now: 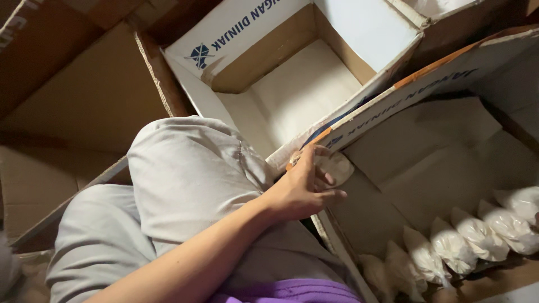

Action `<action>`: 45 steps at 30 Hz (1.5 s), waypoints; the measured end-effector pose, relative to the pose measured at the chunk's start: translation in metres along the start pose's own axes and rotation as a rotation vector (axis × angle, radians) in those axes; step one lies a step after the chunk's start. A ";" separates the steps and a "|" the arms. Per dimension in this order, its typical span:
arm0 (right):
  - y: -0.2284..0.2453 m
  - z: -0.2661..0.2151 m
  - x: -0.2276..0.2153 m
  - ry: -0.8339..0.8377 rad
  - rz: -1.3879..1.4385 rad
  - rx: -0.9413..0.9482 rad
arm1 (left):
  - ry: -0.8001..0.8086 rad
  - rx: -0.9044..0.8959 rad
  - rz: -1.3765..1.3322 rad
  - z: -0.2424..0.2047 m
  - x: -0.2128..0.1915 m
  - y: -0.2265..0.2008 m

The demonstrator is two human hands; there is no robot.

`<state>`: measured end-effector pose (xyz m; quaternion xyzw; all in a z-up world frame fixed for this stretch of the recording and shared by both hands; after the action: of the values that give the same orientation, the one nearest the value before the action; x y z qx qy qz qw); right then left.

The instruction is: The person repeatedly picks up small white tied bags from a pile on the floor and places them into an open cardboard box. The action continues throughout the clip with the person handling the bags one or two at a time.

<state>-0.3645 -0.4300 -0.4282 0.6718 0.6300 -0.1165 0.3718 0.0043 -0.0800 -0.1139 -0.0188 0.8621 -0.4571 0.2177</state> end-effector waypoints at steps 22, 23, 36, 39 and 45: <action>0.001 -0.034 -0.007 0.059 0.149 0.095 | 0.145 0.431 0.547 -0.006 0.043 -0.017; -0.002 -0.034 -0.008 0.059 0.181 0.104 | 0.138 0.444 0.553 -0.006 0.048 -0.018; -0.013 -0.053 -0.013 -0.403 0.093 0.007 | 0.157 0.444 0.615 0.005 0.063 0.001; -0.007 -0.050 -0.007 -0.438 -0.042 -0.029 | 0.172 0.382 0.613 0.009 0.055 0.011; 0.006 -0.058 0.015 -0.382 -0.083 -0.040 | 0.157 0.371 0.629 0.012 0.048 0.016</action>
<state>-0.3745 -0.3807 -0.3958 0.6034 0.5774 -0.2447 0.4926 -0.0314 -0.0913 -0.1493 0.3219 0.7424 -0.5163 0.2806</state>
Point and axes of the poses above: each hand's wrist, its own z-axis towards the middle knuckle, its own x-axis out of the palm, y = z × x, the point moved 8 cm from there along z, towards the middle knuckle, and after that the axes turned 4 degrees about z, right-handed, at the moved point
